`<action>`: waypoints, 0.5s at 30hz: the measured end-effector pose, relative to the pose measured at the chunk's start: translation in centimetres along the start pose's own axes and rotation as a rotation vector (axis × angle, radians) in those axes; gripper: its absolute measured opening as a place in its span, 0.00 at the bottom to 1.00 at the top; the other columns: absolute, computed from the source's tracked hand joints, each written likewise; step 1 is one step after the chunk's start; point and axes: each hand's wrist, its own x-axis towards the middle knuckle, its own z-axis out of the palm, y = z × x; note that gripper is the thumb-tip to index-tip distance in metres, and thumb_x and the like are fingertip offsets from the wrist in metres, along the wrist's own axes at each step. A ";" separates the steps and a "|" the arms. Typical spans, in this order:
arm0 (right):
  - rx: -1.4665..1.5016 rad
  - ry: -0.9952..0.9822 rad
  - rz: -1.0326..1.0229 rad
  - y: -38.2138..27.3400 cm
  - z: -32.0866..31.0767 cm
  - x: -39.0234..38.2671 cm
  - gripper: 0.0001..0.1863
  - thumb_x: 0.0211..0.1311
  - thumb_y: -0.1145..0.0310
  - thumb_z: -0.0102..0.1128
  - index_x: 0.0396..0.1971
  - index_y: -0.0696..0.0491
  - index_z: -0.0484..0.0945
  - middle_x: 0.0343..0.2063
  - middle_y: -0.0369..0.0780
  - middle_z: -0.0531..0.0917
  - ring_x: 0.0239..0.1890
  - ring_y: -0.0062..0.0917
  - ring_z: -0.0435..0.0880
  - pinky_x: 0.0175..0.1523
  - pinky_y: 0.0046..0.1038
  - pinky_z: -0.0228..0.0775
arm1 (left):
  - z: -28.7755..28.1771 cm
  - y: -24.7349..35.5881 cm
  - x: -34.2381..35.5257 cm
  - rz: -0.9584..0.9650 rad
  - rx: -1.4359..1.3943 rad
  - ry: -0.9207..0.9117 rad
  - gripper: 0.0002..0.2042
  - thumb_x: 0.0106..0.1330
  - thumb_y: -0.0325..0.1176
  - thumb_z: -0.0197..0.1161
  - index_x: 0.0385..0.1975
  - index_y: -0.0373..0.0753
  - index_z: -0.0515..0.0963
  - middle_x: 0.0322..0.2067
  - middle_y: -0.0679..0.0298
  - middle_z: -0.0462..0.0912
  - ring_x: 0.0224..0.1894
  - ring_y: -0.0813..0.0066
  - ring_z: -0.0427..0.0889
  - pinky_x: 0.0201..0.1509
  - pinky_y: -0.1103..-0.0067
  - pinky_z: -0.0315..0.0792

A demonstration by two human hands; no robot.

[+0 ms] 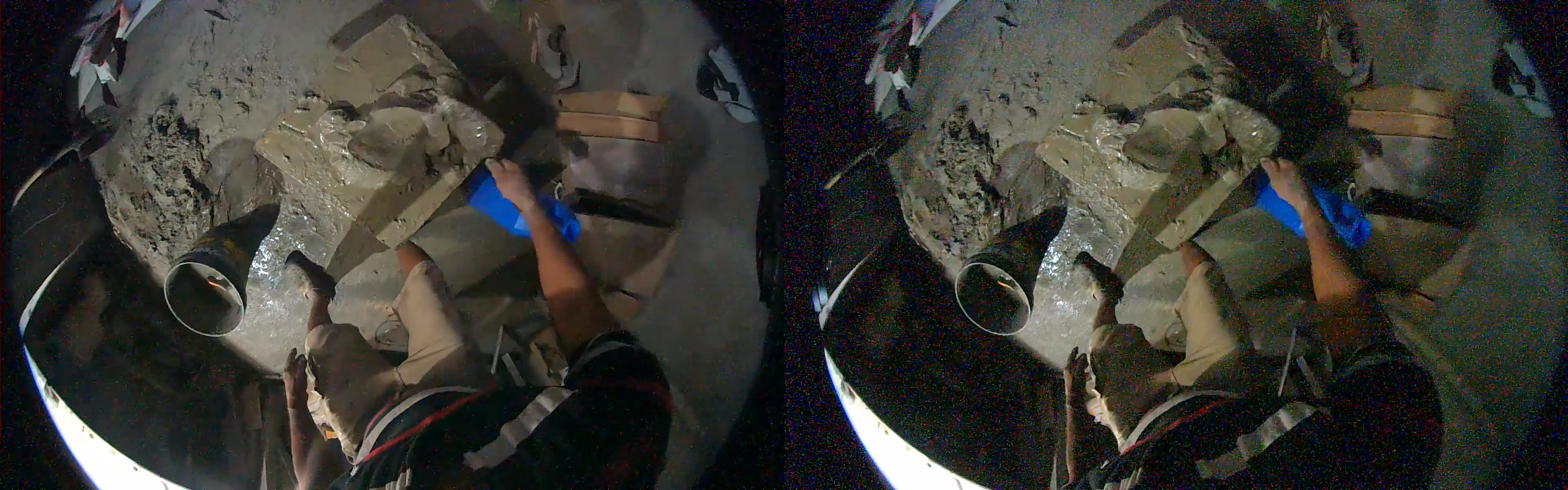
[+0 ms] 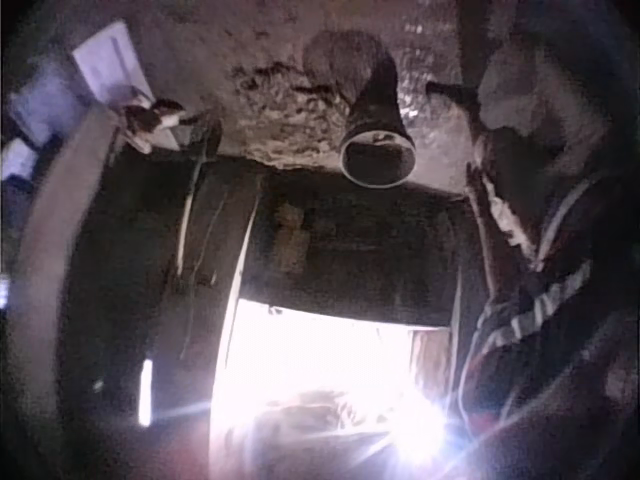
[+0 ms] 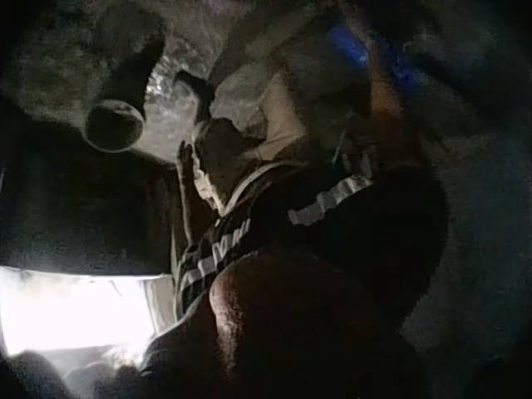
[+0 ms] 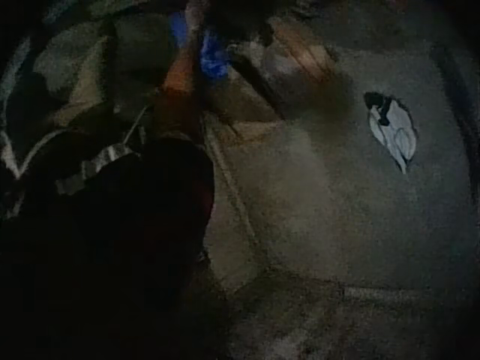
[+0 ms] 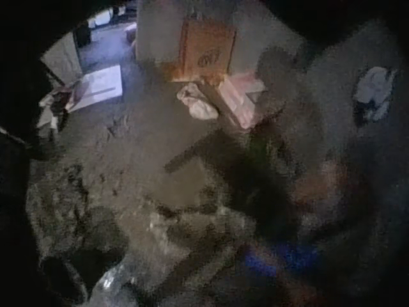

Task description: The person applies wet plaster to a wall section using a trowel, then scoops more plaster from a bucket on the floor and cleans a wooden surface with a wet sponge.

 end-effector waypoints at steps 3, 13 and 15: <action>0.098 0.211 -0.052 8.1 1.0 4.0 0.22 0.66 0.52 0.53 0.37 0.60 0.80 0.31 0.53 0.82 0.38 0.47 0.81 0.42 0.43 0.71 | 0.5 -0.5 1.3 -0.013 -0.003 -0.055 0.27 0.68 0.31 0.60 0.65 0.30 0.63 0.43 0.64 0.78 0.46 0.77 0.74 0.50 0.81 0.68; -0.049 0.554 -0.151 4.2 8.0 14.4 0.19 0.68 0.53 0.51 0.28 0.55 0.78 0.24 0.53 0.80 0.32 0.44 0.82 0.36 0.46 0.71 | 1.6 -0.8 1.0 -0.089 0.098 0.073 0.28 0.67 0.33 0.60 0.67 0.35 0.64 0.48 0.61 0.81 0.46 0.76 0.77 0.48 0.77 0.72; -0.076 0.458 -0.221 -0.1 6.1 11.6 0.19 0.68 0.54 0.51 0.29 0.55 0.79 0.25 0.54 0.80 0.32 0.46 0.82 0.36 0.46 0.71 | 0.9 -2.8 0.0 -0.098 0.224 0.115 0.28 0.67 0.36 0.61 0.66 0.35 0.64 0.49 0.58 0.81 0.48 0.72 0.78 0.50 0.74 0.72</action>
